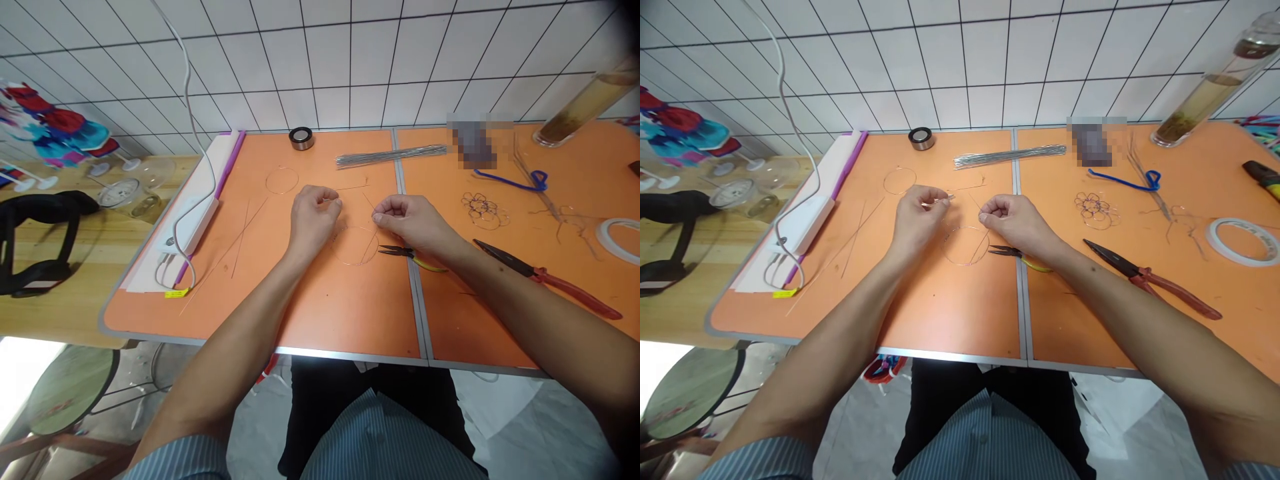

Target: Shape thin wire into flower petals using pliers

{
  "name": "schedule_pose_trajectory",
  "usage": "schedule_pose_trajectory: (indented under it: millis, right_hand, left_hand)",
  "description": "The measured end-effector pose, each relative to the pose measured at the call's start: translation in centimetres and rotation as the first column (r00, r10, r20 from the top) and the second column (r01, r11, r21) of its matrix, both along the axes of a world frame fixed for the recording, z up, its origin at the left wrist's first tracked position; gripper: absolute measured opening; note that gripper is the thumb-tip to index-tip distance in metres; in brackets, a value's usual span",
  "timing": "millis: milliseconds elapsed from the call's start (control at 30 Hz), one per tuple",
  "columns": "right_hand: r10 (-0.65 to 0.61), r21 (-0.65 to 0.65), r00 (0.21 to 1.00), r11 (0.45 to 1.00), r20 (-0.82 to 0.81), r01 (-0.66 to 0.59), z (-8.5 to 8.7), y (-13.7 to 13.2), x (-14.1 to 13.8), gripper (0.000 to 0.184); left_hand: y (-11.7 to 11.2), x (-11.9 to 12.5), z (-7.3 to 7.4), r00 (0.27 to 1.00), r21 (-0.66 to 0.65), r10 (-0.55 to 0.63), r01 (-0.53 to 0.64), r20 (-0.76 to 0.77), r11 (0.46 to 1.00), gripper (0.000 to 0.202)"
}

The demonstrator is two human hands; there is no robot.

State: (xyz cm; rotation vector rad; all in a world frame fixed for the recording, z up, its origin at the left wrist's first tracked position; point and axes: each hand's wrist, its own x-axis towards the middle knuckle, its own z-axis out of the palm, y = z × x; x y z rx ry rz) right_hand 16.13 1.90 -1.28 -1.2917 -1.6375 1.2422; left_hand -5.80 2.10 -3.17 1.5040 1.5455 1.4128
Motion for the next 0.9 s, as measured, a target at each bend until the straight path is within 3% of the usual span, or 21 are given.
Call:
schedule_pose_trajectory:
  millis: [100,267,433,633,700,767,833,900]
  right_hand:
    - [0.020,-0.003,1.000,1.000,-0.007,-0.020,0.1,-0.3,-0.3,0.014]
    - [0.078,-0.057,0.997,0.995,-0.005,-0.078,0.8,-1.0,-0.8,0.016]
    - [0.073,-0.075,0.997,0.995,-0.009,-0.073,1.0,-1.6,-1.2,0.013]
    - [0.143,-0.057,0.989,0.988,-0.031,-0.144,0.7,-1.3,-1.3,0.012]
    - [0.133,-0.002,0.990,0.991,0.049,-0.133,1.6,-0.9,-0.5,0.009]
    - [0.082,0.126,0.970,0.986,0.229,-0.113,2.9,-0.6,0.8,0.008]
    - [0.046,0.227,0.888,0.959,0.459,-0.167,3.9,-0.7,2.6,0.010]
    - [0.064,0.226,0.755,0.935,0.652,-0.275,4.1,-1.3,4.6,0.015]
  left_hand:
    - [-0.6,0.5,0.8,0.987,-0.010,-0.087,0.089,0.132,0.996,0.007]
    - [-1.5,1.5,1.6,0.874,-0.134,-0.201,0.286,0.442,0.949,0.008]
    - [-1.6,2.1,0.9,0.809,-0.159,-0.205,0.343,0.550,0.926,0.009]
    - [-1.6,2.3,0.6,0.790,-0.166,-0.193,0.348,0.582,0.923,0.012]
    - [-1.6,1.9,1.2,0.767,-0.176,-0.165,0.341,0.620,0.923,0.014]
    - [-1.6,1.4,1.8,0.770,-0.179,-0.127,0.299,0.625,0.937,0.016]
    - [-1.5,0.9,2.2,0.784,-0.178,-0.100,0.260,0.612,0.949,0.014]
    - [-1.5,0.7,2.4,0.793,-0.183,-0.091,0.248,0.602,0.951,0.012]
